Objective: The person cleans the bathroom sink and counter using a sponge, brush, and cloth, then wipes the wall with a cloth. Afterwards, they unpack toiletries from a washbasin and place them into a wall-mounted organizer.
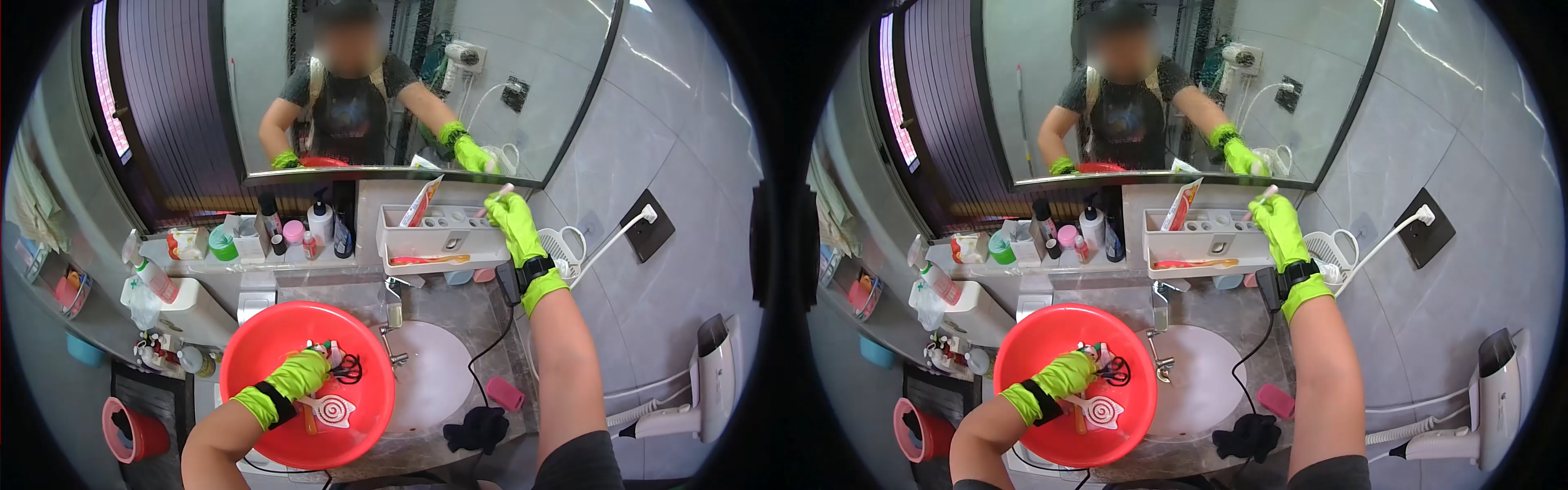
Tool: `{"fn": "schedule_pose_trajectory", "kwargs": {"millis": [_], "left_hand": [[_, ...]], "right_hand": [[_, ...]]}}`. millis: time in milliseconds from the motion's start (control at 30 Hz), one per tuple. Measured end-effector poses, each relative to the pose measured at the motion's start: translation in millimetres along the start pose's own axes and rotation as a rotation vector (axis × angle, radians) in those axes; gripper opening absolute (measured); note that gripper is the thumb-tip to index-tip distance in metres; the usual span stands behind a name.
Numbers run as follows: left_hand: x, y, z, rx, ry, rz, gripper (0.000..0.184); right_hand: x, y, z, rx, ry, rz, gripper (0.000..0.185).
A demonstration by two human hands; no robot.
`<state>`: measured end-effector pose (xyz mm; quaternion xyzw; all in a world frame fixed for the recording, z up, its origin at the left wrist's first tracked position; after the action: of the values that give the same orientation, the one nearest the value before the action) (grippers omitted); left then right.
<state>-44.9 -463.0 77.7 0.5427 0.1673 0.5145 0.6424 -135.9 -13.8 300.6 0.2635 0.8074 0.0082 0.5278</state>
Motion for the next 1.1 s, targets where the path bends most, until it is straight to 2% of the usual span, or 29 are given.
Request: {"fn": "schedule_pose_trajectory", "kwargs": {"millis": [33,67,167,200,300,367,400,433,500,533,567,633,667,700,767,833,867,967,1033,1067,1100], "left_hand": [[11,20,14,-0.133,0.021,-0.019,0.026],[-7,14,11,-0.038,-0.043,0.146,0.022],[17,62,39,-0.099,-0.025,0.908,0.019],[20,62,37,-0.169,-0.090,1.175,0.014],[56,115,56,0.104,-0.240,1.199,0.019],[84,128,59,0.068,-0.242,1.153,0.020],[96,131,56,0.045,-0.245,1.130,0.020],[110,136,51,0.078,-0.343,0.873,0.023],[127,124,47,-0.005,-0.400,1.015,0.026],[132,124,47,-0.011,-0.442,1.010,0.036],[129,131,49,0.081,-0.403,1.020,0.041],[121,147,58,0.268,-0.321,1.036,0.054],[95,137,51,0.268,-0.203,1.087,0.068],[74,144,52,0.478,-0.172,1.020,0.069],[34,147,52,0.564,-0.012,0.726,0.069],[-1,128,49,0.556,-0.036,0.346,0.063],[-10,119,48,0.542,-0.045,0.157,0.061],[-36,90,59,0.323,0.077,-0.012,0.052],[-61,74,59,0.422,0.065,0.026,0.043],[-67,68,64,0.447,-0.001,-0.021,0.051],[-75,67,63,0.360,0.041,-0.021,0.054]], "right_hand": [[6,-6,4,-0.077,-0.064,0.000,0.034],[-8,-7,11,-0.106,-0.066,0.136,0.046],[-33,-2,28,-0.033,0.032,0.262,0.047],[-42,-4,33,-0.085,0.041,0.293,0.049],[-90,-39,82,-0.238,-0.180,0.010,0.050],[-130,-90,118,-0.576,-0.119,-0.027,0.055],[-148,-111,137,-0.652,-0.118,-0.133,0.054],[-161,-131,155,-0.725,-0.119,-0.239,0.053],[-161,-158,173,-0.736,-0.167,-0.464,0.048],[-155,-160,169,-0.772,-0.156,-0.392,0.041],[-155,-160,166,-0.728,-0.179,-0.473,0.032],[-173,-147,135,-0.506,-0.070,-0.352,0.024],[-179,-137,118,-0.421,-0.034,-0.290,0.021],[-183,-127,98,-0.334,0.001,-0.229,0.017],[-182,-123,60,-0.300,0.176,-0.153,0.014],[-168,-132,27,-0.335,0.417,0.060,0.018],[-154,-136,15,-0.344,0.448,0.178,0.021],[-138,-153,7,-0.348,0.597,0.557,0.032],[-139,-155,8,-0.242,0.678,0.422,0.038],[-142,-158,13,-0.255,0.539,0.341,0.042],[-147,-160,16,-0.263,0.400,0.265,0.045]]}}
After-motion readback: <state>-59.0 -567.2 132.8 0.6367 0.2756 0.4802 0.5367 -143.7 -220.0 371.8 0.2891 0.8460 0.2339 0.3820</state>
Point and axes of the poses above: each hand's wrist, its own z-axis away from the middle knuckle, its own y-axis out of the back of the hand, x = y × z, the point moved 7 cm from there along -z, towards the middle knuckle, and after that the axes turned 7 degrees about y, right-handed, at the moved point
